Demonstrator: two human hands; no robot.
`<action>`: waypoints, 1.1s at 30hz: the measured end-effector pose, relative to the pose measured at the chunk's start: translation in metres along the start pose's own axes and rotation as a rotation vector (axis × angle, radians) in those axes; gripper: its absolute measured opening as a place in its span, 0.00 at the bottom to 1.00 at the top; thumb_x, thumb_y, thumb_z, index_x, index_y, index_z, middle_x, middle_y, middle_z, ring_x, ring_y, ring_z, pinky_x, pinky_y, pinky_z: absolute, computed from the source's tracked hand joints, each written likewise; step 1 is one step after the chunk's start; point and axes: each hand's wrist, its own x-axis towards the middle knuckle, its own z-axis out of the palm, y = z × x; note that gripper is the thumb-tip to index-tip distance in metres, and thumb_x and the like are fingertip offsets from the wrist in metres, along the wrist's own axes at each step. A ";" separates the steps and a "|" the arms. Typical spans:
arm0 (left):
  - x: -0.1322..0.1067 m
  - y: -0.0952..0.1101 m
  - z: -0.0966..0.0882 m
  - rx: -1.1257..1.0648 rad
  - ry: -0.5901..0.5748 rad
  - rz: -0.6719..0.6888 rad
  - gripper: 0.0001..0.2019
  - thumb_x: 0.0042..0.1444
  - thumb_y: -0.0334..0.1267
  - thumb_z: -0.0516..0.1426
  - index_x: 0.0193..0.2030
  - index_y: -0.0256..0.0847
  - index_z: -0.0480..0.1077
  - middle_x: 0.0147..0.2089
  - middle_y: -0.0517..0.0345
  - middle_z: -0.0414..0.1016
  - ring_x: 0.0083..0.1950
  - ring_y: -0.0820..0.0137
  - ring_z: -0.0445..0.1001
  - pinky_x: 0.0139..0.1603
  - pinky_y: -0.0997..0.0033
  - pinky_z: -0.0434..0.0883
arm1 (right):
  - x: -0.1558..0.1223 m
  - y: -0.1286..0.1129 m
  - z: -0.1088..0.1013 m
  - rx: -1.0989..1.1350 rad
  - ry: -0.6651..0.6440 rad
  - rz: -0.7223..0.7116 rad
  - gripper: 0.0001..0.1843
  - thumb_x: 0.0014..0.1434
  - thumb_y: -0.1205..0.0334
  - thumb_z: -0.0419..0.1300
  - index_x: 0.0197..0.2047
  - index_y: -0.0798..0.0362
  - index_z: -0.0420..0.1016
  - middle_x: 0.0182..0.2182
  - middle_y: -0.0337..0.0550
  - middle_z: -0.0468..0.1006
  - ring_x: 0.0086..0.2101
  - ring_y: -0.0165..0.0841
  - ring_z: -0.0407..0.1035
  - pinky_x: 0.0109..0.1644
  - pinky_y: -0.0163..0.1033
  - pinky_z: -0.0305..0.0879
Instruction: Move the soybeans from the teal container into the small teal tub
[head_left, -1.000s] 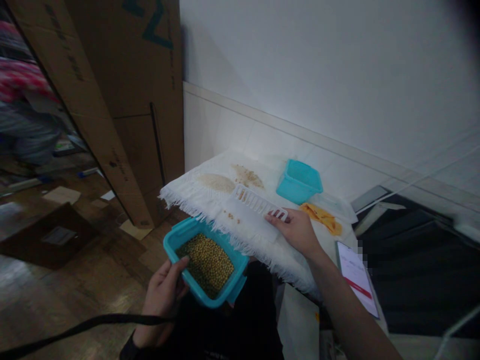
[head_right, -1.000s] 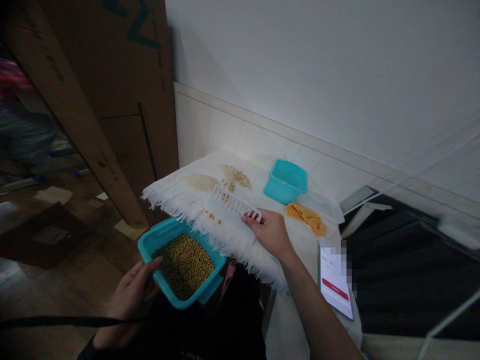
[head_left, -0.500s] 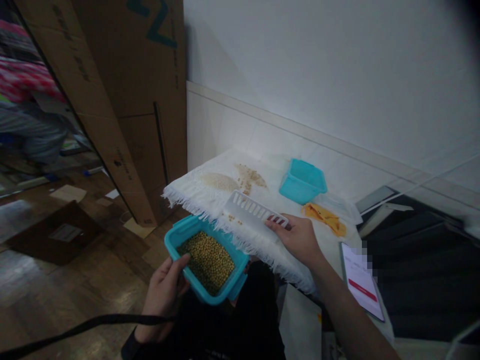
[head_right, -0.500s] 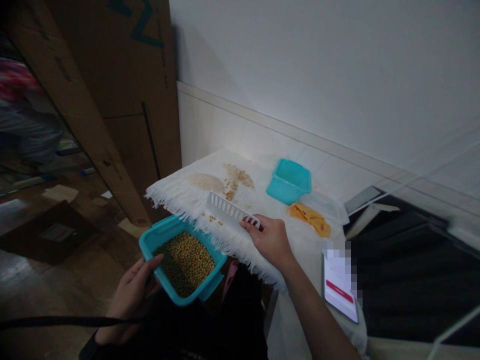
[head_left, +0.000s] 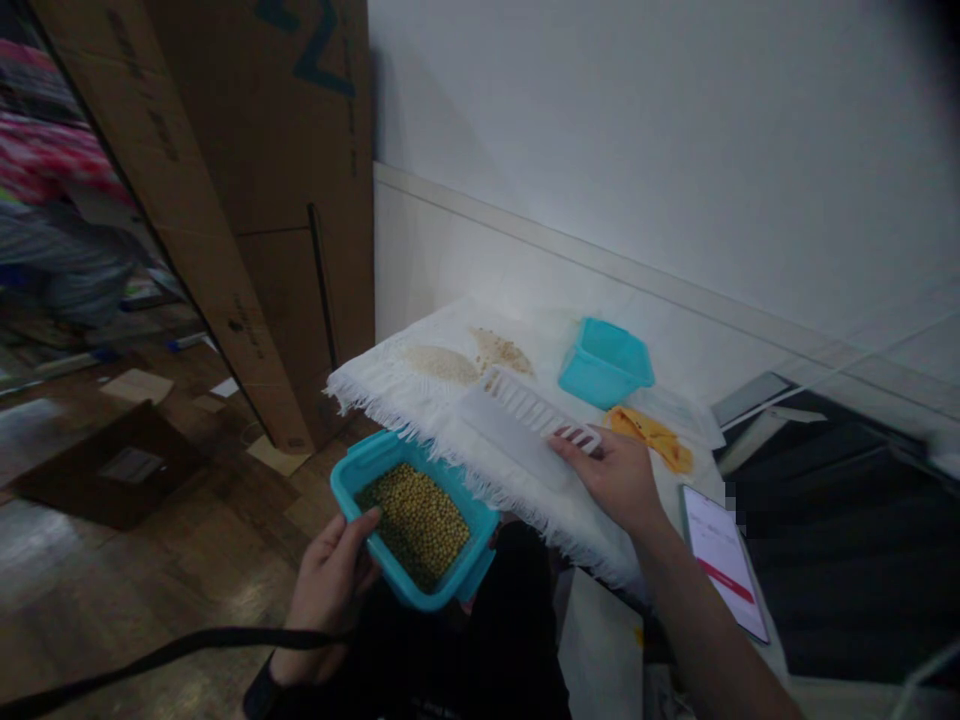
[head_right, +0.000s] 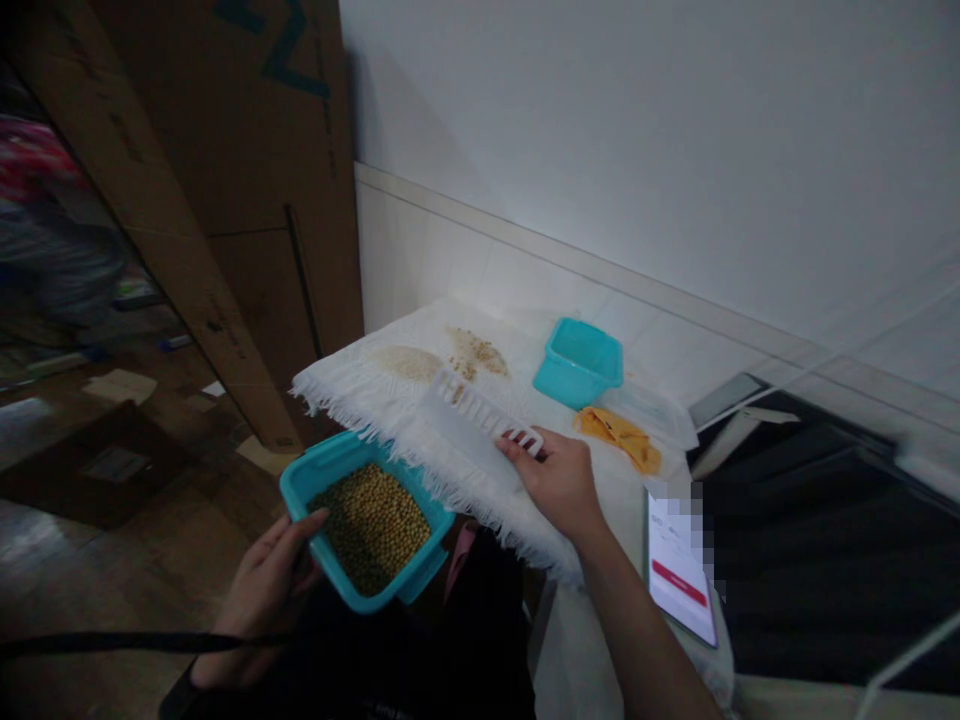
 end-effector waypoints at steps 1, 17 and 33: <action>0.000 0.000 0.000 0.004 -0.004 0.004 0.10 0.41 0.41 0.64 0.27 0.40 0.70 0.16 0.70 0.59 0.17 0.80 0.57 0.16 0.82 0.58 | 0.003 0.004 -0.001 0.007 0.039 0.032 0.17 0.51 0.49 0.60 0.24 0.56 0.77 0.18 0.40 0.74 0.20 0.32 0.66 0.22 0.33 0.57; 0.000 -0.001 0.000 -0.027 0.008 -0.027 0.12 0.39 0.41 0.66 0.32 0.39 0.73 0.19 0.67 0.67 0.19 0.79 0.63 0.20 0.80 0.65 | 0.042 0.094 -0.012 0.404 0.051 0.468 0.24 0.37 0.48 0.68 0.33 0.59 0.76 0.29 0.50 0.80 0.27 0.39 0.73 0.24 0.39 0.69; -0.001 0.000 0.001 0.007 -0.001 -0.029 0.12 0.40 0.43 0.65 0.28 0.40 0.71 0.19 0.67 0.66 0.17 0.79 0.62 0.17 0.80 0.61 | 0.070 0.062 0.011 -0.156 0.066 0.007 0.20 0.52 0.47 0.57 0.28 0.57 0.78 0.20 0.40 0.75 0.23 0.34 0.68 0.25 0.34 0.55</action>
